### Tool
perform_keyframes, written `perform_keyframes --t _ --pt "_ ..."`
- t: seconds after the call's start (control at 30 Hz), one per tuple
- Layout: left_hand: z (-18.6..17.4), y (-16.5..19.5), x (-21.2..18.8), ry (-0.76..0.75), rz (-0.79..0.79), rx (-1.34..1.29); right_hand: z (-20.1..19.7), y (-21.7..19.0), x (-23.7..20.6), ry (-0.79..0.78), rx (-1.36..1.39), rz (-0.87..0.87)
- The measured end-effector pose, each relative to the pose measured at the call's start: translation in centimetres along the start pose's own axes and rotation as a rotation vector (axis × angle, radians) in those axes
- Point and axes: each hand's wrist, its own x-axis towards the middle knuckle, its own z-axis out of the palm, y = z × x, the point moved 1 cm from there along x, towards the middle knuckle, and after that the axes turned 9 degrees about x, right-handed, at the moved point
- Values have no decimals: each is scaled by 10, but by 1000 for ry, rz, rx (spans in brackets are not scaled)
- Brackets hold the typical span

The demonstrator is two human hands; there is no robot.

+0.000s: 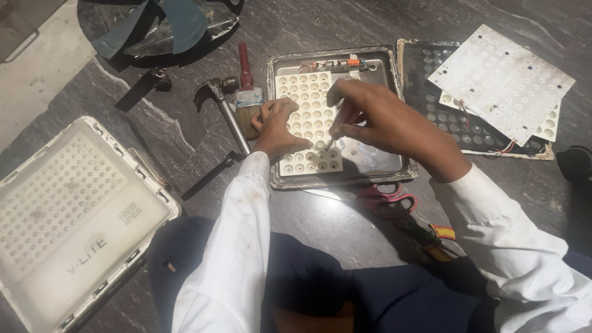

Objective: The person uses a screwdriver to remove screws from a white plastic grid attached to an LED panel. They then lift the grid and the metal backing plate, flip the panel to inspect the back, and place the grid back into position.

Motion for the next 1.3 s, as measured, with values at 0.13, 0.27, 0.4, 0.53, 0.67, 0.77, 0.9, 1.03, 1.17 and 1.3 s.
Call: perform_keyframes --t 0.13,0.27,0.4,0.53,0.67,0.77,0.9,1.03,1.17,1.3 --pt "-1 1 -2 27 38 -38 5 4 0 153 -137 50" --pt "0 3 -5 38 44 -30 5 6 0 152 -185 177" --pt "4 1 -4 44 47 -29 -4 3 -2 56 -151 139" --pt "8 0 1 14 54 30 -8 -5 -3 -41 -65 28" --pt "5 2 4 -13 55 57 -4 -6 -1 -1 -63 149" --pt "2 3 0 -62 128 131 -3 -2 -1 36 -78 160" --pt "6 10 -17 -149 335 276 -5 4 -2 79 -82 151" --pt "10 20 -30 -103 603 310 -4 7 2 117 -171 160" --pt "6 24 -31 -73 672 399 -4 8 2 99 -298 128" --pt "4 28 -27 -154 680 465 -6 7 1 58 -63 -229"
